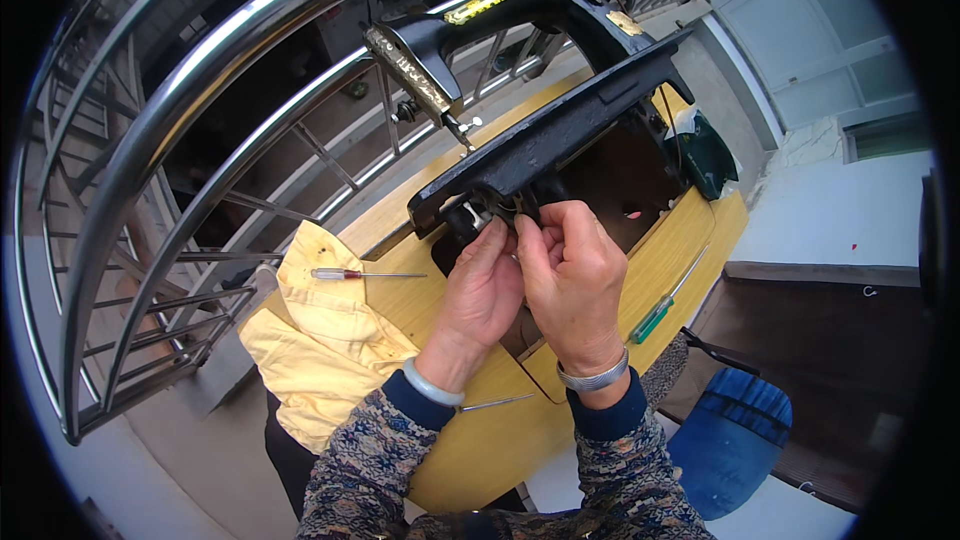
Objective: The person repairs a sewing machine by inserting a needle and tightening screws with a screwdriver. They manipulate the needle and screwdriver to adjust components under the presser foot area.
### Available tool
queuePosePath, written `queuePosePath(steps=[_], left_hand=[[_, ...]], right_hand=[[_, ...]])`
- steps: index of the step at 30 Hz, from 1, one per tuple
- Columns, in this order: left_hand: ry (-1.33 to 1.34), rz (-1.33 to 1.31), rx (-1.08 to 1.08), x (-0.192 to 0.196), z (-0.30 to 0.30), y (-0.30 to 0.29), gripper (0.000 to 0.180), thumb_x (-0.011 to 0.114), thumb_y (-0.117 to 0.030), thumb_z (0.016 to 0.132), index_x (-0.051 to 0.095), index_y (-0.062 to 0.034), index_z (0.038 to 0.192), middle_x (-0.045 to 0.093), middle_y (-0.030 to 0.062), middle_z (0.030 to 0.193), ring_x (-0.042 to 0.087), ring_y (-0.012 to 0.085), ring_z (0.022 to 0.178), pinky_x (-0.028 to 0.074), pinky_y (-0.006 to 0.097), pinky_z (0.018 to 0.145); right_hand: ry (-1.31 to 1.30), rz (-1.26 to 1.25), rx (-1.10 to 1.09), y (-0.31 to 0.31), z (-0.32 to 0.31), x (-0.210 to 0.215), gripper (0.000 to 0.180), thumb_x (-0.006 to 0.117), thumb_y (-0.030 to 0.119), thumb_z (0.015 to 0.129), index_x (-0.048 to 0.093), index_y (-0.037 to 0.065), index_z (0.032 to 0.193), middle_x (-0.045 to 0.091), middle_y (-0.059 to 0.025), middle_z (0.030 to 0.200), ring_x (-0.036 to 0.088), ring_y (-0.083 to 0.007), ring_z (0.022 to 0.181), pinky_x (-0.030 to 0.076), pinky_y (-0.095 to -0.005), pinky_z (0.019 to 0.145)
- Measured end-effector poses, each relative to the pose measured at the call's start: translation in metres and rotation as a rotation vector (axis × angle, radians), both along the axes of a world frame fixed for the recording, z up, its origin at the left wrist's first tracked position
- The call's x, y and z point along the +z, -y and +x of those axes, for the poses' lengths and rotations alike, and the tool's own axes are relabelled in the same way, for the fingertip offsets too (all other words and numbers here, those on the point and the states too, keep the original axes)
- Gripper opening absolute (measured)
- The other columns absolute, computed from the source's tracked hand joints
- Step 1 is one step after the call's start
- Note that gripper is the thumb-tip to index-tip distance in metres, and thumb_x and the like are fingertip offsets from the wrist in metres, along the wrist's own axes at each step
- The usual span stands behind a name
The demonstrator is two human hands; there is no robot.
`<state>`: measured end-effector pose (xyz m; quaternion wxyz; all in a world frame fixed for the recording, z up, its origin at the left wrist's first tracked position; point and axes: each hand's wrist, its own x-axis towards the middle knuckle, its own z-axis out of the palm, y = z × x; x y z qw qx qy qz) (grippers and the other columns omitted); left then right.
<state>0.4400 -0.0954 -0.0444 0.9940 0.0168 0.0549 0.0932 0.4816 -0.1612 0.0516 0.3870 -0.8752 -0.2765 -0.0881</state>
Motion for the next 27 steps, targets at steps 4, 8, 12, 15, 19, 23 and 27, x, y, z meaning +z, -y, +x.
queuePosePath(steps=[4, 8, 12, 15, 19, 23, 27], left_hand=[[0.045, -0.036, 0.021, -0.001, -0.002, 0.001, 0.029, 0.048, -0.023, 0.105, 0.058, 0.0001, 0.121, 0.065, 0.0134, 0.116, 0.064, 0.0228, 0.105, 0.051, 0.035, 0.098], [-0.006, -0.026, -0.012, -0.004, -0.003, 0.001, 0.027, 0.048, -0.022, 0.105, 0.059, -0.002, 0.119, 0.065, 0.0104, 0.115, 0.063, 0.0198, 0.105, 0.051, 0.034, 0.098], [-0.089, -0.053, -0.026, -0.009, -0.003, 0.001, 0.024, 0.049, -0.021, 0.105, 0.06, -0.0046, 0.118, 0.065, 0.0072, 0.115, 0.061, 0.0173, 0.107, 0.05, 0.032, 0.098], [-0.126, -0.06, -0.028, -0.01, -0.004, 0.0, 0.023, 0.049, -0.02, 0.105, 0.06, -0.0054, 0.118, 0.065, 0.0062, 0.115, 0.061, 0.0166, 0.108, 0.05, 0.031, 0.098], [-0.142, -0.085, -0.017, -0.006, -0.003, 0.003, 0.023, 0.049, -0.02, 0.105, 0.06, -0.005, 0.118, 0.065, 0.0066, 0.115, 0.061, 0.0169, 0.107, 0.05, 0.031, 0.098], [-0.064, -0.055, 0.022, 0.002, -0.003, 0.008, 0.025, 0.048, -0.022, 0.105, 0.059, -0.0033, 0.117, 0.065, 0.0091, 0.113, 0.062, 0.0182, 0.105, 0.05, 0.032, 0.097], [-0.043, -0.011, 0.077, 0.007, 0.0, 0.012, 0.028, 0.048, -0.024, 0.105, 0.06, -0.0025, 0.118, 0.065, 0.0098, 0.112, 0.061, 0.0184, 0.104, 0.049, 0.032, 0.097]], right_hand=[[0.091, 0.01, 0.006, 0.0, 0.002, -0.004, 0.014, 0.072, 0.002, 0.083, 0.059, -0.002, 0.089, 0.061, -0.0132, 0.075, 0.062, -0.0246, 0.059, 0.049, -0.0323, 0.054], [0.185, -0.042, 0.034, 0.002, 0.002, -0.006, 0.015, 0.071, 0.001, 0.082, 0.058, -0.001, 0.09, 0.061, -0.0155, 0.079, 0.063, -0.0312, 0.064, 0.051, -0.0358, 0.056], [0.213, -0.035, 0.044, 0.004, 0.002, -0.007, 0.016, 0.071, 0.0, 0.082, 0.058, -0.001, 0.091, 0.061, -0.0163, 0.08, 0.063, -0.0332, 0.067, 0.051, -0.0371, 0.057], [0.222, 0.017, 0.059, 0.005, 0.004, -0.008, 0.015, 0.071, 0.0, 0.081, 0.058, -0.001, 0.09, 0.06, -0.0163, 0.079, 0.063, -0.0333, 0.066, 0.051, -0.0374, 0.057], [0.218, 0.041, 0.082, 0.006, 0.008, -0.009, 0.015, 0.07, -0.001, 0.081, 0.058, -0.001, 0.09, 0.06, -0.0156, 0.078, 0.062, -0.0327, 0.066, 0.051, -0.0369, 0.056], [0.193, 0.008, 0.085, 0.005, 0.007, -0.007, 0.013, 0.069, -0.001, 0.083, 0.058, -0.001, 0.09, 0.06, -0.0148, 0.078, 0.062, -0.031, 0.064, 0.05, -0.036, 0.056], [0.136, -0.097, 0.097, 0.003, 0.007, 0.001, 0.014, 0.067, 0.007, 0.085, 0.055, 0.001, 0.087, 0.06, -0.0154, 0.081, 0.062, -0.0349, 0.067, 0.051, -0.0394, 0.057]])
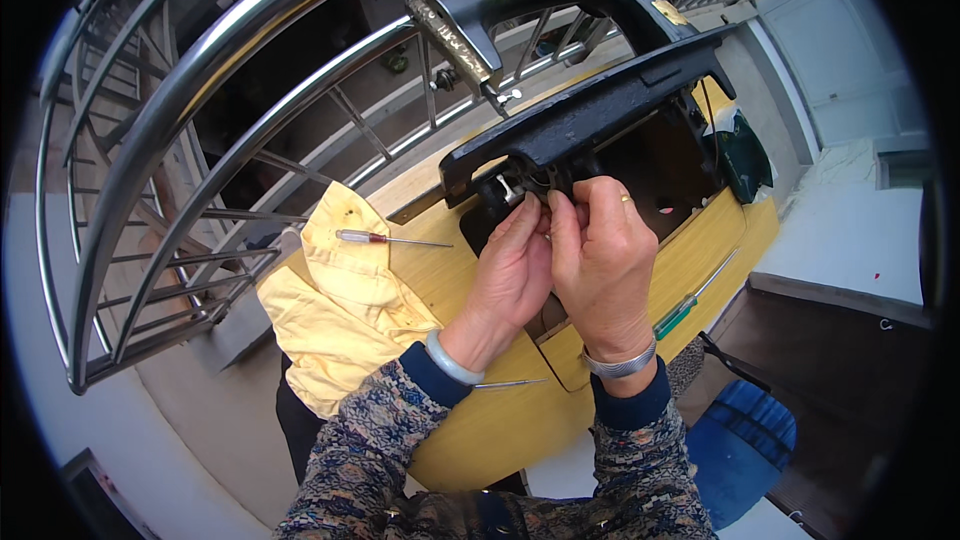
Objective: The person repairs a sewing machine by inserting a needle and tightening screws with a screwdriver. They manipulate the needle and screwdriver to adjust components under the presser foot area.
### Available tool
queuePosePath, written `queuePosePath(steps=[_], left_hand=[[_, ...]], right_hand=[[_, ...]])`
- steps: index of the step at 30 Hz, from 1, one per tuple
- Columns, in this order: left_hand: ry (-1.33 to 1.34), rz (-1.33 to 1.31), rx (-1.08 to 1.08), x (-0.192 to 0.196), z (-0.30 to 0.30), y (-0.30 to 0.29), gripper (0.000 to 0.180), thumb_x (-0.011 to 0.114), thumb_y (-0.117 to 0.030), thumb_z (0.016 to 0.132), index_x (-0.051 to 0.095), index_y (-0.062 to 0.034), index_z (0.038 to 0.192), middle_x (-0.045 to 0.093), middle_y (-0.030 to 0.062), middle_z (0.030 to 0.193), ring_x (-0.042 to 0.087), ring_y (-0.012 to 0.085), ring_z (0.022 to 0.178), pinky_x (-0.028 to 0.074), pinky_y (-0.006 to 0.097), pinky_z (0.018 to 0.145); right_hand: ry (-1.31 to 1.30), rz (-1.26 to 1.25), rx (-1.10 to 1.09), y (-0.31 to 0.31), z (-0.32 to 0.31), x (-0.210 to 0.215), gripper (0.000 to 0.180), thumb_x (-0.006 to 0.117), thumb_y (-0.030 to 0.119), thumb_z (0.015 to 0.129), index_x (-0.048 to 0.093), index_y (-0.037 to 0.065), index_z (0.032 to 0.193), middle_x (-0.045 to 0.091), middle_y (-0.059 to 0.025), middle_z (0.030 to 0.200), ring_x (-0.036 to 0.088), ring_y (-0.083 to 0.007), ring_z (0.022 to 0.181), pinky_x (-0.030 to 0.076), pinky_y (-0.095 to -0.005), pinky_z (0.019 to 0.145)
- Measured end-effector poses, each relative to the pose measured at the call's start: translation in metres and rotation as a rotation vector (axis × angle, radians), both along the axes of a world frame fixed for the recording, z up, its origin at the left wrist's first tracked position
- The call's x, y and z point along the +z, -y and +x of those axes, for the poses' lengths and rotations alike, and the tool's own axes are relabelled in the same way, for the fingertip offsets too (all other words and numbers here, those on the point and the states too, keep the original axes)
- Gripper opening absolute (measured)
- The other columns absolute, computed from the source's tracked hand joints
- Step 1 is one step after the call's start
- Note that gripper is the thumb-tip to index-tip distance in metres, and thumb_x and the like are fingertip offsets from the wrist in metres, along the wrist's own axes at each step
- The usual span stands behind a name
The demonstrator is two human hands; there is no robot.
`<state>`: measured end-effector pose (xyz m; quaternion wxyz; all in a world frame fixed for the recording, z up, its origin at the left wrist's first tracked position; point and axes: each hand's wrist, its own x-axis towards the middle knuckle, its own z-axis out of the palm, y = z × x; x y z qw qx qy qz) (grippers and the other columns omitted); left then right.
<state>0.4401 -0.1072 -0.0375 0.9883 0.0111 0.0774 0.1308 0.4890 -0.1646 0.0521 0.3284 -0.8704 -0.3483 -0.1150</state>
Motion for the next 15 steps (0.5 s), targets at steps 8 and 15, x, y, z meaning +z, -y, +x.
queuePosePath(steps=[8, 15], left_hand=[[0.083, -0.178, 0.051, -0.004, 0.008, 0.008, 0.026, 0.054, -0.025, 0.103, 0.063, -0.0063, 0.118, 0.065, 0.0058, 0.112, 0.058, 0.017, 0.104, 0.047, 0.035, 0.096], [0.223, -0.224, 0.022, -0.019, 0.013, 0.008, 0.026, 0.056, -0.024, 0.102, 0.065, -0.0029, 0.114, 0.068, 0.0083, 0.105, 0.064, 0.0192, 0.094, 0.051, 0.037, 0.091]], right_hand=[[-0.08, -0.137, 0.014, -0.002, -0.001, 0.014, 0.015, 0.07, 0.006, 0.087, 0.057, -0.001, 0.088, 0.062, -0.0151, 0.072, 0.061, -0.0283, 0.059, 0.047, -0.0345, 0.054], [-0.124, -0.175, -0.046, -0.002, -0.004, 0.014, 0.017, 0.071, 0.009, 0.091, 0.057, -0.002, 0.091, 0.062, -0.0057, 0.073, 0.057, -0.0086, 0.065, 0.048, -0.0238, 0.06]])
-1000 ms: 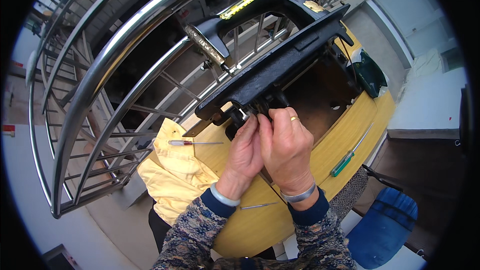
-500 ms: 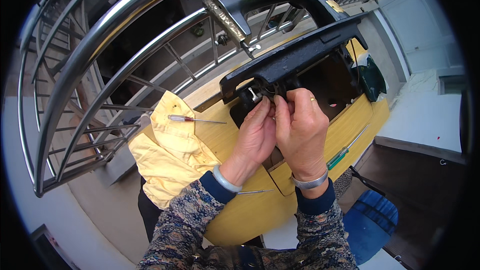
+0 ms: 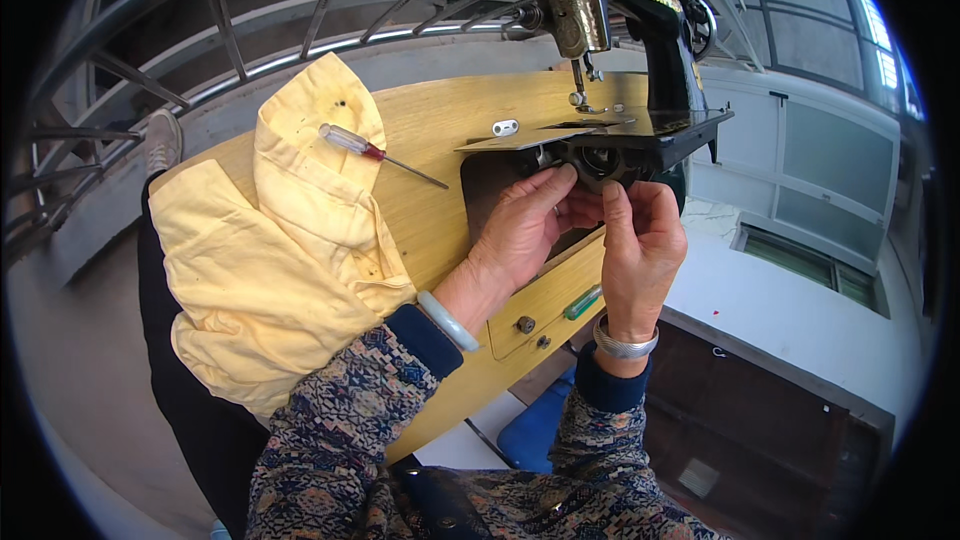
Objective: The person repairs a sewing machine by inserting a needle and tightening screws with a screwdriver. They manipulate the needle and screwdriver to adjust components under the presser foot area.
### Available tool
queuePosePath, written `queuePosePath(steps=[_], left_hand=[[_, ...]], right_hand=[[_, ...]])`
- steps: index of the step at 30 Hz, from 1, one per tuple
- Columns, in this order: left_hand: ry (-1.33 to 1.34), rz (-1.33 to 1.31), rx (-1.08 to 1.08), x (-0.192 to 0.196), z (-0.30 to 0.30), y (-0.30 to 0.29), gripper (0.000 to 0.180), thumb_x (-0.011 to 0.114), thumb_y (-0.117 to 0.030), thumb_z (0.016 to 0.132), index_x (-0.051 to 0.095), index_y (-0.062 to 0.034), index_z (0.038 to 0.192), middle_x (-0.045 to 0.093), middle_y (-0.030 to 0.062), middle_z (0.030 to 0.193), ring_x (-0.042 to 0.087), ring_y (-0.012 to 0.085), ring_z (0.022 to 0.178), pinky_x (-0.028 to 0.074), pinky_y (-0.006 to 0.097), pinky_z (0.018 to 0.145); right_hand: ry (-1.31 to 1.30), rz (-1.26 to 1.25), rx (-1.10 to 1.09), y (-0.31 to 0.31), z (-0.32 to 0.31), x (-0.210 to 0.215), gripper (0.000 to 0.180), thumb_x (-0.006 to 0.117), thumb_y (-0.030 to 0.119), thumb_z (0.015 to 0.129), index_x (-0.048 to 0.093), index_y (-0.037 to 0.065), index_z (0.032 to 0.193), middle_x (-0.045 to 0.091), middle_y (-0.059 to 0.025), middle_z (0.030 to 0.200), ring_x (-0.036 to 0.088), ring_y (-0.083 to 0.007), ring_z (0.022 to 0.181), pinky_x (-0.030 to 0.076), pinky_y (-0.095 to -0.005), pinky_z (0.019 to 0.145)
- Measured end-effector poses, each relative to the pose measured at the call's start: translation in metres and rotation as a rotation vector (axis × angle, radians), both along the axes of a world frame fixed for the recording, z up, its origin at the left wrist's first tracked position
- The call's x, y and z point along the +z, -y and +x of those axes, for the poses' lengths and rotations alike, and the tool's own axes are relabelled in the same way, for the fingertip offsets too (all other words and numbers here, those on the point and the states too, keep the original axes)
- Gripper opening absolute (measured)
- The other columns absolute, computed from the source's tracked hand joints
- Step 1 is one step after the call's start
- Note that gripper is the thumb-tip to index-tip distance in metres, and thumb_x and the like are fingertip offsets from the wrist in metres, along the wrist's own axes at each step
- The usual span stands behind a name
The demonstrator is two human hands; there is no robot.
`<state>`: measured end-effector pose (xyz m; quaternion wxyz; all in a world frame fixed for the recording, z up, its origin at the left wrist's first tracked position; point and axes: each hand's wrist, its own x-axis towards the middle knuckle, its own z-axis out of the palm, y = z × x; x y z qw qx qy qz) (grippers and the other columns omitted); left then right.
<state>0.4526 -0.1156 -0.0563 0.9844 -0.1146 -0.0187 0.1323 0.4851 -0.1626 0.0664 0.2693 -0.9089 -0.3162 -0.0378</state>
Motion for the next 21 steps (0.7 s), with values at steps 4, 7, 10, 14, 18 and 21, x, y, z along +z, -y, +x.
queuePosePath(steps=[4, 7, 10, 14, 18, 21], left_hand=[[-0.073, 0.087, -0.025, 0.002, -0.002, -0.001, 0.029, 0.054, -0.027, 0.102, 0.065, -0.0022, 0.113, 0.07, 0.0078, 0.099, 0.067, 0.0177, 0.09, 0.053, 0.034, 0.088], [-0.103, 0.136, -0.02, 0.003, 0.0, -0.002, 0.031, 0.054, -0.029, 0.103, 0.066, -0.0012, 0.112, 0.071, 0.0071, 0.094, 0.068, 0.0158, 0.087, 0.054, 0.03, 0.084], [-0.122, 0.154, -0.035, 0.003, 0.0, -0.001, 0.032, 0.055, -0.029, 0.102, 0.067, -0.0006, 0.109, 0.071, 0.0071, 0.091, 0.068, 0.0149, 0.085, 0.056, 0.028, 0.08], [-0.129, 0.14, 0.029, 0.006, 0.0, 0.002, 0.032, 0.057, -0.031, 0.101, 0.067, -0.0019, 0.109, 0.07, 0.0054, 0.09, 0.067, 0.013, 0.083, 0.056, 0.027, 0.077], [-0.129, 0.053, 0.06, 0.01, 0.004, 0.006, 0.033, 0.058, -0.034, 0.101, 0.068, -0.0041, 0.112, 0.069, 0.0029, 0.09, 0.066, 0.0103, 0.082, 0.056, 0.026, 0.075], [-0.103, 0.05, 0.055, 0.009, 0.005, 0.007, 0.034, 0.059, -0.035, 0.1, 0.068, -0.0052, 0.113, 0.068, 0.0016, 0.09, 0.065, 0.0091, 0.082, 0.056, 0.025, 0.075]], right_hand=[[-0.028, -0.036, -0.064, -0.002, -0.002, 0.001, 0.019, 0.07, 0.011, 0.093, 0.057, -0.002, 0.089, 0.059, -0.0006, 0.071, 0.05, -0.0056, 0.065, 0.044, -0.0216, 0.06], [-0.01, -0.094, -0.07, -0.005, -0.004, 0.005, 0.019, 0.069, 0.012, 0.094, 0.057, -0.001, 0.089, 0.057, 0.0015, 0.07, 0.048, -0.0044, 0.065, 0.042, -0.0209, 0.059], [-0.027, -0.122, -0.082, -0.007, -0.005, 0.008, 0.018, 0.068, 0.013, 0.095, 0.057, 0.0, 0.088, 0.056, 0.0023, 0.069, 0.046, -0.0033, 0.061, 0.037, -0.0192, 0.054], [-0.113, -0.131, -0.094, -0.011, -0.005, 0.016, 0.017, 0.067, 0.013, 0.096, 0.057, 0.002, 0.088, 0.057, 0.0018, 0.067, 0.045, -0.0029, 0.056, 0.034, -0.0193, 0.049], [-0.142, -0.155, -0.083, -0.017, -0.007, 0.019, 0.017, 0.067, 0.013, 0.096, 0.056, 0.002, 0.087, 0.056, 0.0014, 0.065, 0.043, -0.0029, 0.051, 0.031, -0.0188, 0.044], [-0.151, -0.159, -0.102, -0.022, -0.01, 0.019, 0.017, 0.066, 0.013, 0.097, 0.057, 0.003, 0.087, 0.055, 0.0017, 0.064, 0.042, -0.003, 0.048, 0.03, -0.0187, 0.042]])
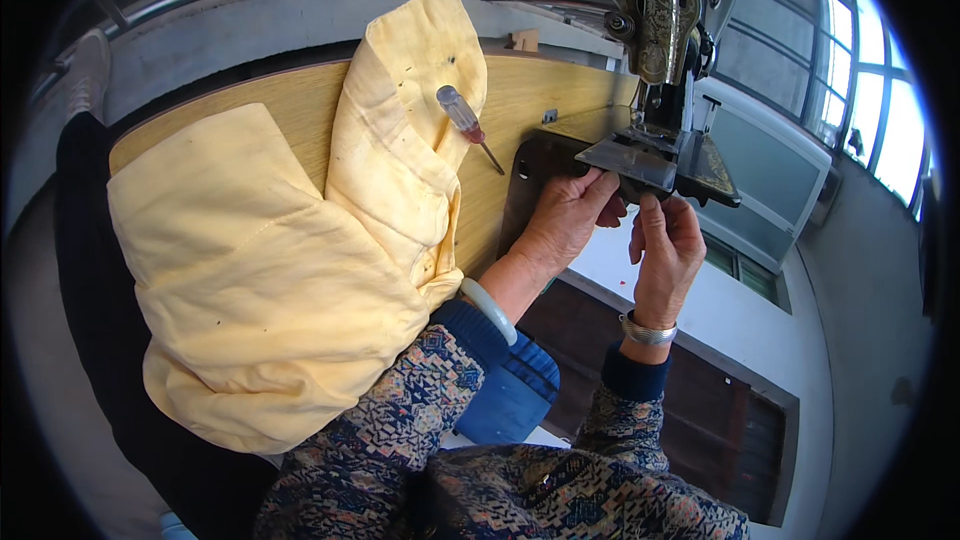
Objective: The person repairs a sewing machine by inserting a needle and tightening screws with a screwdriver. They manipulate the needle and screwdriver to adjust components under the presser foot area.
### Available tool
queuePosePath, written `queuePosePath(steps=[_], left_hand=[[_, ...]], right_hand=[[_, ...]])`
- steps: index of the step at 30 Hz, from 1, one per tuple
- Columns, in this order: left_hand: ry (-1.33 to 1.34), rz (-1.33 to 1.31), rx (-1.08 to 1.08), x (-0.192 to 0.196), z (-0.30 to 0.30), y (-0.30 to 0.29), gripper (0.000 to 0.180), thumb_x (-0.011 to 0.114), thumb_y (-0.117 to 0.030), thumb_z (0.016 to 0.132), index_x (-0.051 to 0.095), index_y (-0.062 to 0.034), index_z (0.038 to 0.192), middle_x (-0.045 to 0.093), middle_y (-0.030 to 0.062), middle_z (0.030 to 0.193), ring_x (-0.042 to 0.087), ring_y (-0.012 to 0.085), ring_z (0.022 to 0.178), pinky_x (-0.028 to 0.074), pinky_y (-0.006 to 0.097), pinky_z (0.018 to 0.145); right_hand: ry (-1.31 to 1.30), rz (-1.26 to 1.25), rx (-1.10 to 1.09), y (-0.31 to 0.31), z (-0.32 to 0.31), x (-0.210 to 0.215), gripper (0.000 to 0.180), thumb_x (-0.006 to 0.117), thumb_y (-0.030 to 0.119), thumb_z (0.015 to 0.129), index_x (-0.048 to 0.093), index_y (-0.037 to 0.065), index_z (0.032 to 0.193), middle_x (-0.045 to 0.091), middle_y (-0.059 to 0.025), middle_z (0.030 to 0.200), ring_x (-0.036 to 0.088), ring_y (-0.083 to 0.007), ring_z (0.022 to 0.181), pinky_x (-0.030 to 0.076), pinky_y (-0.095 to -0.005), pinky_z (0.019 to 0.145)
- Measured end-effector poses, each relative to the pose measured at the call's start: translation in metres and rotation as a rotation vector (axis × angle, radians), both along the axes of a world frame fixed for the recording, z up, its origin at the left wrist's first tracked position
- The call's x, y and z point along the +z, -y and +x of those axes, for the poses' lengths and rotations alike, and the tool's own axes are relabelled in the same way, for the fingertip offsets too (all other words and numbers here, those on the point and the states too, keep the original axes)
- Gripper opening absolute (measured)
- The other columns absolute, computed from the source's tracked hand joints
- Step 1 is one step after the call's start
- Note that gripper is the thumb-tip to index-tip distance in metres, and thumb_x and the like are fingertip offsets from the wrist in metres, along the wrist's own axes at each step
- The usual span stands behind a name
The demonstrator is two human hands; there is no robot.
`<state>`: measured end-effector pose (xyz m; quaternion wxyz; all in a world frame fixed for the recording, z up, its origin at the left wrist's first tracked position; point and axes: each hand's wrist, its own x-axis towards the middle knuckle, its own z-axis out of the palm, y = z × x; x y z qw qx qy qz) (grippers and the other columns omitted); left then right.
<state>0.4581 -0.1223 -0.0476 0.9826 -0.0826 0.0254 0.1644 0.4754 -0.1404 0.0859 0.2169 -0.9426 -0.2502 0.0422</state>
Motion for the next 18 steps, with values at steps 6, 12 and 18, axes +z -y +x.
queuePosePath(steps=[6, 12, 18], left_hand=[[-0.034, 0.014, -0.024, 0.003, -0.001, -0.001, 0.035, 0.057, -0.036, 0.101, 0.068, -0.0048, 0.112, 0.066, 0.0007, 0.086, 0.063, 0.0081, 0.079, 0.054, 0.024, 0.072], [-0.022, -0.076, -0.031, 0.005, 0.002, 0.004, 0.035, 0.06, -0.038, 0.099, 0.068, -0.0055, 0.112, 0.067, 0.0004, 0.091, 0.063, 0.0084, 0.084, 0.053, 0.024, 0.077], [-0.133, -0.197, 0.015, 0.007, 0.007, 0.011, 0.027, 0.069, -0.031, 0.094, 0.069, -0.0078, 0.109, 0.068, -0.0009, 0.093, 0.062, 0.0074, 0.083, 0.051, 0.024, 0.076]], right_hand=[[0.028, -0.053, -0.02, -0.006, -0.002, 0.001, 0.015, 0.065, 0.014, 0.097, 0.059, 0.004, 0.087, 0.053, 0.002, 0.063, 0.04, -0.0035, 0.047, 0.028, -0.0196, 0.041], [-0.06, -0.05, -0.029, -0.007, 0.001, 0.007, 0.015, 0.063, 0.013, 0.098, 0.058, 0.005, 0.086, 0.051, 0.0027, 0.062, 0.038, -0.0039, 0.046, 0.027, -0.0202, 0.04], [-0.121, 0.004, -0.035, -0.002, 0.003, 0.007, 0.016, 0.064, 0.012, 0.097, 0.054, 0.007, 0.086, 0.052, 0.0013, 0.064, 0.039, -0.0042, 0.047, 0.028, -0.0199, 0.041]])
